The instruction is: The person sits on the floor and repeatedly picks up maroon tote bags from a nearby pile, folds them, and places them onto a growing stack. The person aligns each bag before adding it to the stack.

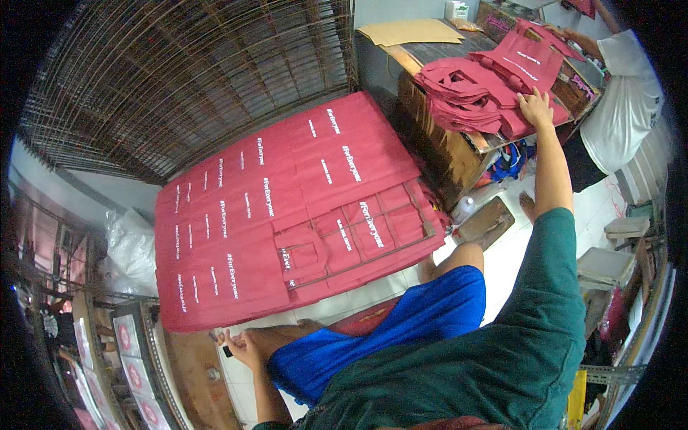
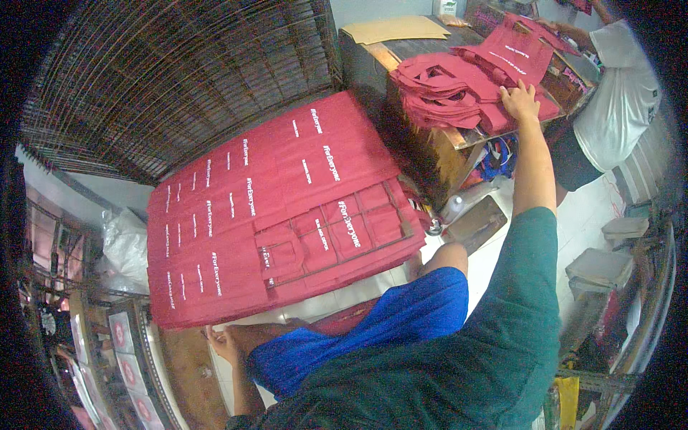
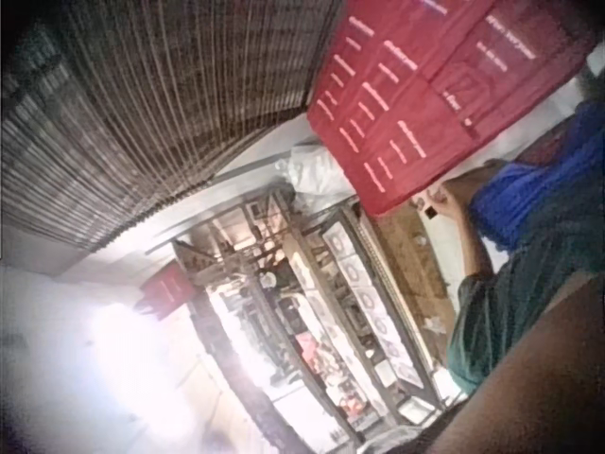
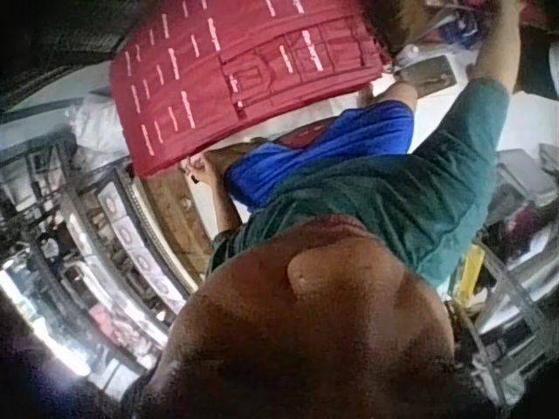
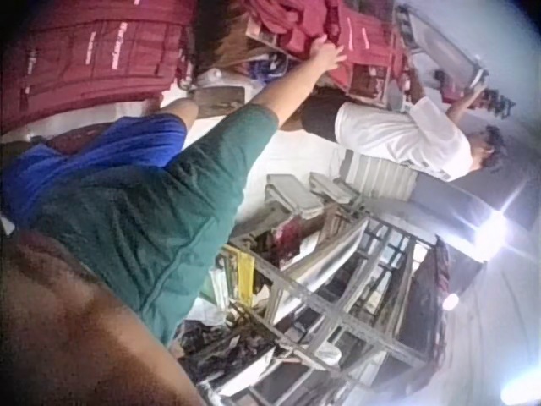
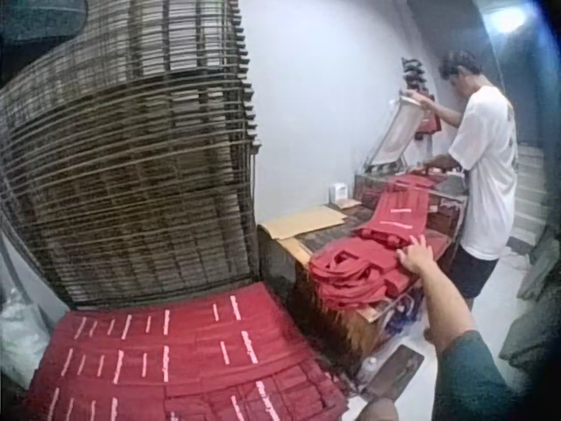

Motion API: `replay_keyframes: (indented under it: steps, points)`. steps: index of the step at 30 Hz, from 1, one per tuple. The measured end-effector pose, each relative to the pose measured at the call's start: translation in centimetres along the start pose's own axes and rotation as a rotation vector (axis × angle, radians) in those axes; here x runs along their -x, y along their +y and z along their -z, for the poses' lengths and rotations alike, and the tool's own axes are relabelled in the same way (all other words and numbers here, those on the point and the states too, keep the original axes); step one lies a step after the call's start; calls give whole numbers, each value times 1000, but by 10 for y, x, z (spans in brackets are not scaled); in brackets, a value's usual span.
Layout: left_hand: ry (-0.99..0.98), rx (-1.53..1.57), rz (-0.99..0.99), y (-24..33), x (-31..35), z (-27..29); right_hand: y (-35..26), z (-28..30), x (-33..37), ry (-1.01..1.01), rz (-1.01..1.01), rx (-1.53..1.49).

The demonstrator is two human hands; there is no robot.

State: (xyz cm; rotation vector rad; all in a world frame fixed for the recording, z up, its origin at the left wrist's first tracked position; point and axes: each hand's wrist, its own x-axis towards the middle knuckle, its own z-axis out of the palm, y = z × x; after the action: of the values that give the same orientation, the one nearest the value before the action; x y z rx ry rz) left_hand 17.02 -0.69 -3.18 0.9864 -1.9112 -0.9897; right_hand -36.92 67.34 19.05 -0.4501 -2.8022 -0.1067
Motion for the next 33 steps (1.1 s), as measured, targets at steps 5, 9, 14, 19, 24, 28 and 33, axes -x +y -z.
replay_keyframes:
  steps: [5,9,14,19,24,28,33]
  points:
    - [-47,-96,-44,-21,-8,1,18,2,-15,478,303,-103]
    - [-143,-330,-273,51,1,-24,-6,90,11,810,544,-212]
    - [-550,126,-83,123,45,-99,-79,214,102,885,724,-692]
    - [-1694,1168,716,218,80,-166,-88,256,163,432,959,-1131]
    - [-1457,1807,924,262,65,-170,-102,234,185,105,1334,-1341]
    - [-1205,1397,696,267,31,-158,-106,203,210,-207,1373,-1457]
    - [-1117,1166,797,279,18,-165,-93,206,222,-143,1293,-1367]
